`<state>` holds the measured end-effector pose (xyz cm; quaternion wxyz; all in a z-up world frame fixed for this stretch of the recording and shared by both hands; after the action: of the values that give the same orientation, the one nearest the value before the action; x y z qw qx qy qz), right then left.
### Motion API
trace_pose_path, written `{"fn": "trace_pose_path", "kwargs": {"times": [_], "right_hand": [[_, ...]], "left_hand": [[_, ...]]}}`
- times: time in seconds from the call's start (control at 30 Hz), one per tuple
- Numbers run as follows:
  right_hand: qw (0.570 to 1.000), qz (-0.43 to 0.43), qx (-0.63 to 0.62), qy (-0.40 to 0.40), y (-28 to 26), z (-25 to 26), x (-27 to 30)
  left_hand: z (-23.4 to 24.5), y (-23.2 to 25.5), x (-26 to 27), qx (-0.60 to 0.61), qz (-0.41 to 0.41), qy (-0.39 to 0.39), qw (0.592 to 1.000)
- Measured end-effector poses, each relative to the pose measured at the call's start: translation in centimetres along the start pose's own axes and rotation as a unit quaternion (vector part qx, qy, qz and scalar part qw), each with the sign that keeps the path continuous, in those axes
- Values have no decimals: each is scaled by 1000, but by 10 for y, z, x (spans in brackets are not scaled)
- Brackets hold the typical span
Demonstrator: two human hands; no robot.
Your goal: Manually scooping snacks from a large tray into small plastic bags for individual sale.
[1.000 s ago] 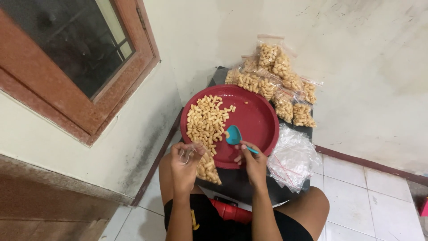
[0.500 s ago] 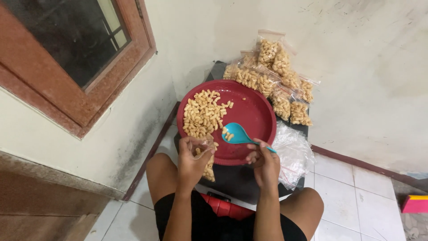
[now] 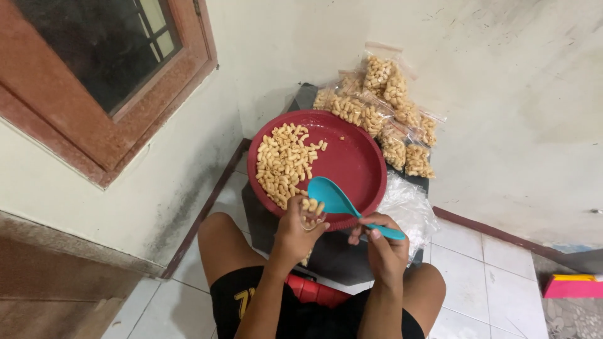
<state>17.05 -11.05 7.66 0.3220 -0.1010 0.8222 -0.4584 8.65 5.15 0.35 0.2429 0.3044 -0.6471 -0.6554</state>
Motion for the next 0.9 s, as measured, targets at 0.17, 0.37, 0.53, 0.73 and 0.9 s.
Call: {"fn": "trace_pose_path", "kwargs": {"times": [0.17, 0.37, 0.53, 0.73, 0.9], "right_hand": [[996, 44, 73, -33, -22, -5, 2], [985, 89, 145, 13, -28, 12, 1], [983, 46, 70, 161, -8, 51, -11], [953, -110, 146, 240, 36, 67, 6], [922, -107, 323, 184, 40, 57, -10]], "left_hand": [[-6, 12, 4, -59, -36, -22, 997], [3, 30, 7, -66, -108, -35, 991], [30, 35, 1, -24, -77, -25, 996], [67, 40, 17, -12, -39, 4, 999], [108, 45, 8, 56, -49, 137, 988]]}}
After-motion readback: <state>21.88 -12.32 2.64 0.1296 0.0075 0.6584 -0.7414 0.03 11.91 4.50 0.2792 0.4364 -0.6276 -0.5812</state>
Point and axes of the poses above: each hand's wrist, its own x-axis away from the middle knuckle, its own z-axis out of the back of the hand, y = z × x, the point moved 10 cm from there along -x, towards the middle knuckle, and after that the axes turned 7 degrees about y, right-handed, at the moved point
